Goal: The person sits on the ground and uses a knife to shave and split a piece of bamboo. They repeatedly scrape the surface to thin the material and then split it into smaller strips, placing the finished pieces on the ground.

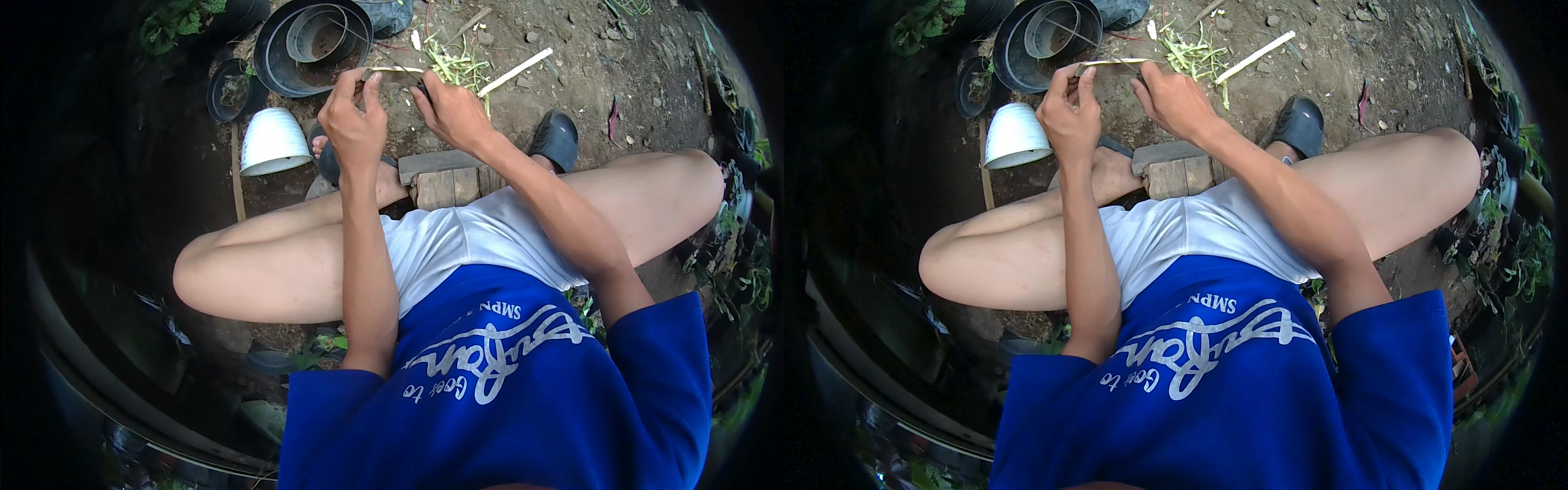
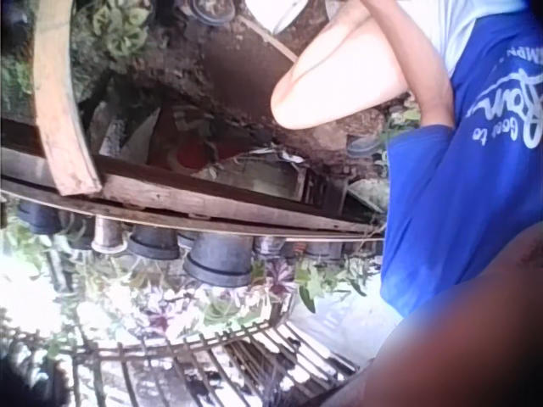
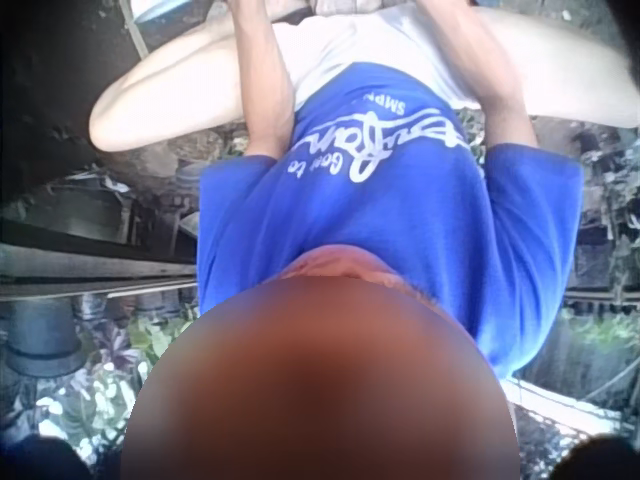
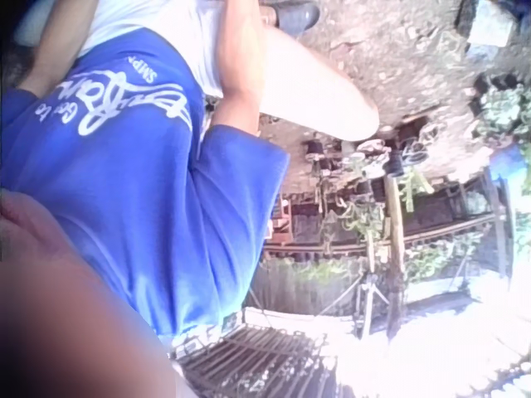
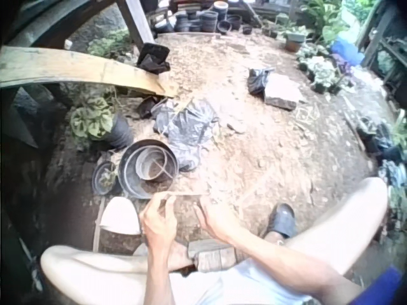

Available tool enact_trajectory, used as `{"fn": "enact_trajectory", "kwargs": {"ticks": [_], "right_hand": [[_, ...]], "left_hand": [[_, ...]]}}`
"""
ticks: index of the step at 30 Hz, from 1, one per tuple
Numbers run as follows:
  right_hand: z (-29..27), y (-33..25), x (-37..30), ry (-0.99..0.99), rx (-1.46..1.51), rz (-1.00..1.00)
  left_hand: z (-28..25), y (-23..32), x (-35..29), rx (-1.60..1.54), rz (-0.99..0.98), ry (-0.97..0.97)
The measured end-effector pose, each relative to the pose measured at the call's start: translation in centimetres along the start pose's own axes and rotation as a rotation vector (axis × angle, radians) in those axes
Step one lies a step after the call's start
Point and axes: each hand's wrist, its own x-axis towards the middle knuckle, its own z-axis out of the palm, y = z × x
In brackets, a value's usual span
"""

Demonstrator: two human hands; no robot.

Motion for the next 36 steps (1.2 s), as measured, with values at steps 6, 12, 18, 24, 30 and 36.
{"fn": "enact_trajectory", "kwargs": {"ticks": [6, 12, 18, 24, 30, 36], "right_hand": [[-1.4, -2.9, -0.1, 0.098, 0.170, -0.024], [-1.8, -1.9, -0.2, 0.166, 0.197, -0.056], [-2.6, -1.7, -0.9, -0.018, 0.095, 0.072], [-3.2, -1.6, -0.6, -0.107, -0.090, 0.194], [-3.1, -1.6, -0.4, -0.147, 0.017, 0.137], [-2.9, -0.9, -0.6, -0.099, 0.111, -0.025]], "left_hand": [[0.9, 0.7, -0.6, -0.121, 0.067, 0.013], [1.0, 0.9, -0.4, -0.097, 0.056, -0.033], [0.4, 0.8, -0.2, -0.114, -0.045, -0.014], [0.2, 0.9, -0.2, -0.045, 0.057, 0.005], [0.1, 0.8, -0.3, -0.058, 0.095, -0.030], [-0.2, 0.6, -0.2, -0.058, 0.138, -0.062]]}}
